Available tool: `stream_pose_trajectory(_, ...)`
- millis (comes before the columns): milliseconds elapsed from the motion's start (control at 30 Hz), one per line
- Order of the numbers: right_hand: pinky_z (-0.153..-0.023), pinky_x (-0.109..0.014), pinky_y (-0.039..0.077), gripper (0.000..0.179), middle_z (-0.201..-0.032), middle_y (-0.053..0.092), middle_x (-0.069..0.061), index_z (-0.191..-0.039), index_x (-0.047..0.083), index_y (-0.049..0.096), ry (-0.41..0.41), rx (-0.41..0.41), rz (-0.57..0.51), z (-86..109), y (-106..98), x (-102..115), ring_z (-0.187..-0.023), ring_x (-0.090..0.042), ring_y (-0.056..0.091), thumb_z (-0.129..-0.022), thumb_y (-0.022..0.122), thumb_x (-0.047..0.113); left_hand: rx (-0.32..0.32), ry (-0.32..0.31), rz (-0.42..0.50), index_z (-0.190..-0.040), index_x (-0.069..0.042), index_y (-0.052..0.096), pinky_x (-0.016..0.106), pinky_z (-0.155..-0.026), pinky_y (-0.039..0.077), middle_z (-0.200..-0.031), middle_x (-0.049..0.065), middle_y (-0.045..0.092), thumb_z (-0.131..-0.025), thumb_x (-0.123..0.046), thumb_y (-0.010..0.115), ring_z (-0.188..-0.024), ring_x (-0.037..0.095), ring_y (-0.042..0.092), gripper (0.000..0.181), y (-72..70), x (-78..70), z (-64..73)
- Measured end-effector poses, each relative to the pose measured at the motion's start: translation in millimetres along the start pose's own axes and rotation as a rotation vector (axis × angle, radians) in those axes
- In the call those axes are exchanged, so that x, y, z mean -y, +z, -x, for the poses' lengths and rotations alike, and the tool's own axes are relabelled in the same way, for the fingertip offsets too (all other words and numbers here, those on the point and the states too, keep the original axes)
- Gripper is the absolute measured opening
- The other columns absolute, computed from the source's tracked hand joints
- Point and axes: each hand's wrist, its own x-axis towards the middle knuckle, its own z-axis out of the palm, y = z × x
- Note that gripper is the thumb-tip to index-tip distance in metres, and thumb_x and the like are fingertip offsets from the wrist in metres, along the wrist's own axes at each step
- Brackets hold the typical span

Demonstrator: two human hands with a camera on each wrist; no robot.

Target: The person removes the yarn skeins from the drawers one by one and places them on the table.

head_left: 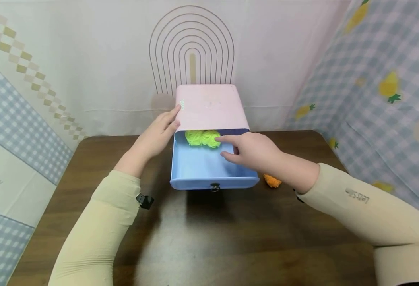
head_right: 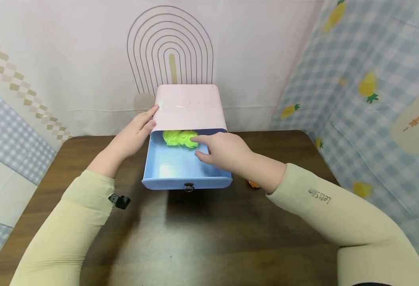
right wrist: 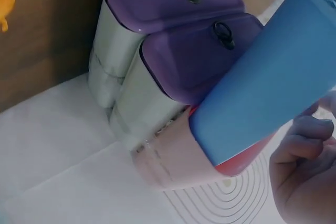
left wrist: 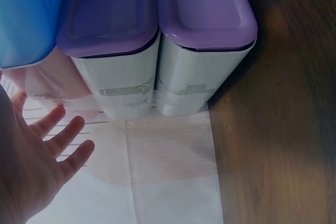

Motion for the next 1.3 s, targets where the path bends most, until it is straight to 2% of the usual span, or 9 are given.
stream_pose_trajectory(167, -0.041, -0.031, 0.031, 0.055, -0.047, 0.044, 0.003, -0.146, 0.029, 0.051, -0.026, 0.044, 0.165, -9.7, 5, 6, -0.041, -0.015, 0.041, -0.094, 0.064, 0.042, 0.002, -0.006, 0.000, -0.156, -0.046, 0.013, 0.059, -0.116, 0.019, -0.163, 0.007, 0.022, -0.102, -0.062, 0.026, -0.149, 0.030, 0.020, 0.058, -1.1, -1.7, 0.8)
stream_pose_trajectory(467, -0.042, -0.034, 0.040, 0.067, -0.050, 0.049, 0.001, -0.153, 0.022, 0.038, -0.042, 0.055, 0.280, -26.7, 14, 7, -0.047, -0.019, 0.050, -0.094, 0.064, 0.043, -0.005, -0.008, 0.001, -0.156, -0.047, 0.013, 0.059, -0.116, 0.020, -0.163, 0.007, 0.022, -0.102, -0.062, 0.026, -0.148, 0.031, 0.021, 0.058, -0.3, -2.7, 0.9)
stream_pose_trajectory(600, -0.042, -0.036, 0.040, 0.061, -0.052, 0.050, 0.001, -0.146, 0.016, 0.042, -0.050, 0.040, 0.308, -32.9, 20, 6, -0.048, -0.020, 0.052, -0.094, 0.064, 0.041, -0.007, -0.006, 0.002, -0.157, -0.046, 0.014, 0.059, -0.116, 0.020, -0.163, 0.007, 0.023, -0.102, -0.062, 0.027, -0.148, 0.030, 0.022, 0.059, 1.0, -1.8, 0.6)
stream_pose_trajectory(900, -0.047, -0.038, 0.048, 0.053, -0.065, 0.058, -0.004, -0.138, 0.011, 0.044, 0.032, 0.082, 0.363, -42.5, 27, 11, -0.057, -0.022, 0.058, -0.097, 0.060, 0.040, -0.011, 0.003, 0.001, -0.157, -0.043, 0.015, 0.058, -0.116, 0.020, -0.162, 0.008, 0.024, -0.103, -0.060, 0.028, -0.148, 0.030, 0.022, 0.059, 2.4, -1.1, 0.8)
stream_pose_trajectory(1133, -0.053, -0.043, 0.053, 0.030, -0.073, 0.063, -0.008, -0.122, 0.009, 0.052, 0.061, 0.074, 0.369, -45.2, 30, 17, -0.063, -0.025, 0.060, -0.101, 0.049, 0.030, -0.008, 0.002, 0.007, -0.158, -0.043, 0.015, 0.058, -0.117, 0.019, -0.163, 0.009, 0.023, -0.103, -0.059, 0.028, -0.148, 0.031, 0.021, 0.059, 2.1, -0.2, 1.6)
stream_pose_trajectory(1300, -0.050, -0.042, 0.050, 0.023, -0.071, 0.061, -0.006, -0.113, 0.012, 0.056, 0.046, 0.064, 0.342, -42.4, 28, 18, -0.061, -0.027, 0.058, -0.098, 0.056, 0.030, -0.013, 0.005, 0.008, -0.157, -0.045, 0.015, 0.057, -0.117, 0.020, -0.162, 0.008, 0.024, -0.102, -0.060, 0.027, -0.148, 0.030, 0.022, 0.058, 1.6, -0.7, 1.5)
